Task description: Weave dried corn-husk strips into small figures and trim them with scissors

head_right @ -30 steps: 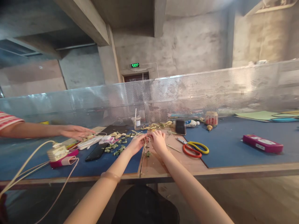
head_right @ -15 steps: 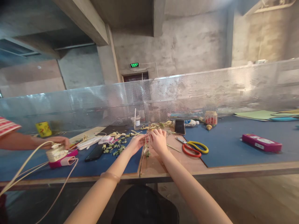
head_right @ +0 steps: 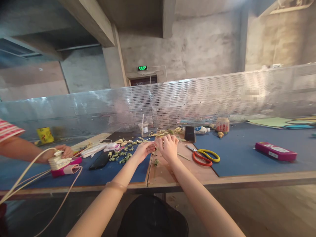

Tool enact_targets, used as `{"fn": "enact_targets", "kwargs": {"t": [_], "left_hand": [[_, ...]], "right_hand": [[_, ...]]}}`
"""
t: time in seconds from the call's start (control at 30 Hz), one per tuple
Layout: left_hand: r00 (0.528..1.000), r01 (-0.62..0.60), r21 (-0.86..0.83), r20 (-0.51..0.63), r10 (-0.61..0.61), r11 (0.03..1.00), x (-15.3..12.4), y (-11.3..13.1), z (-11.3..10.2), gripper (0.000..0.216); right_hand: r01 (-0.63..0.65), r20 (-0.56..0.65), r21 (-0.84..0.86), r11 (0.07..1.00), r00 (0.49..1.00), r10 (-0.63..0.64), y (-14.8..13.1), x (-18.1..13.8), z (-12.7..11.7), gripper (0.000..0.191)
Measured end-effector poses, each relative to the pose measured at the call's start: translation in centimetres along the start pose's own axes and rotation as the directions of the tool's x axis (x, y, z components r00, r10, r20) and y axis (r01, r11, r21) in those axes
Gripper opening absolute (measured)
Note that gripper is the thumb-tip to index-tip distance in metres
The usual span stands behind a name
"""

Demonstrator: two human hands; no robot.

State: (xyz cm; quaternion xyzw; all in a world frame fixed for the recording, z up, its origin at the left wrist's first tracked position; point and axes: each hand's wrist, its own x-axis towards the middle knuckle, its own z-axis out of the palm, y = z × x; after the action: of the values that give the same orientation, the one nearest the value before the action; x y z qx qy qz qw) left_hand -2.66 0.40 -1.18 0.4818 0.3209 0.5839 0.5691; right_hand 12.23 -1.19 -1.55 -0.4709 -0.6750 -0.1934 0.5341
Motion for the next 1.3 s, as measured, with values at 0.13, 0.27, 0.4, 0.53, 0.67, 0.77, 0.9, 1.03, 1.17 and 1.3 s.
{"fn": "enact_targets", "kwargs": {"t": [0.13, 0.27, 0.4, 0.53, 0.67, 0.77, 0.9, 1.03, 1.17, 1.3], "left_hand": [[1.000, -0.021, 0.019, -0.003, 0.021, 1.000, 0.1, 0.0, -0.2, 0.018], [0.999, -0.029, 0.019, -0.023, 0.030, 0.999, 0.0, 0.1, -0.2, 0.019], [0.997, -0.027, 0.032, -0.065, 0.029, 0.999, -0.1, 0.2, 0.0, 0.018], [0.994, -0.055, -0.010, -0.095, 0.054, 0.998, -0.2, 0.2, 0.2, 0.015], [0.993, -0.055, -0.025, -0.104, 0.052, 0.998, -0.1, 0.2, 0.1, 0.015], [0.995, -0.037, -0.030, -0.092, 0.034, 0.999, 0.0, 0.1, 0.0, 0.015], [1.000, 0.015, -0.025, 0.008, -0.015, 1.000, 0.0, 0.0, -0.2, 0.015], [0.995, 0.046, -0.014, 0.093, -0.044, 0.999, -0.2, 0.0, -0.1, 0.009], [0.992, 0.077, 0.004, 0.102, -0.077, 0.997, -0.4, 0.0, 0.1, 0.010], [0.992, 0.047, 0.037, 0.119, -0.051, 0.998, -0.5, 0.1, 0.2, 0.014]], "right_hand": [[0.092, 0.110, 0.032, 0.995, 0.989, -0.095, -0.2, -0.2, 0.1, 0.030], [0.173, 0.178, 0.017, 0.985, 0.969, -0.173, -0.1, -0.4, 0.9, 0.026], [0.216, 0.209, 0.007, 0.976, 0.954, -0.213, 0.1, -0.4, 1.3, 0.026], [0.261, 0.198, 0.006, 0.965, 0.946, -0.256, -0.2, -0.5, 1.1, 0.022], [0.281, 0.202, 0.024, 0.959, 0.938, -0.280, -0.3, -0.5, 1.0, 0.020], [0.256, 0.209, 0.046, 0.966, 0.943, -0.260, 0.0, -0.5, 0.9, 0.020], [0.133, 0.137, 0.073, 0.988, 0.980, -0.142, 0.4, -0.2, 0.9, 0.019], [0.105, 0.144, 0.156, 0.982, 0.981, -0.128, 0.8, 0.0, 1.2, 0.019], [0.127, 0.170, 0.209, 0.970, 0.972, -0.164, 1.0, 0.1, 1.5, 0.019], [0.124, 0.155, 0.214, 0.969, 0.975, -0.159, 1.1, 0.2, 1.5, 0.019]]}}
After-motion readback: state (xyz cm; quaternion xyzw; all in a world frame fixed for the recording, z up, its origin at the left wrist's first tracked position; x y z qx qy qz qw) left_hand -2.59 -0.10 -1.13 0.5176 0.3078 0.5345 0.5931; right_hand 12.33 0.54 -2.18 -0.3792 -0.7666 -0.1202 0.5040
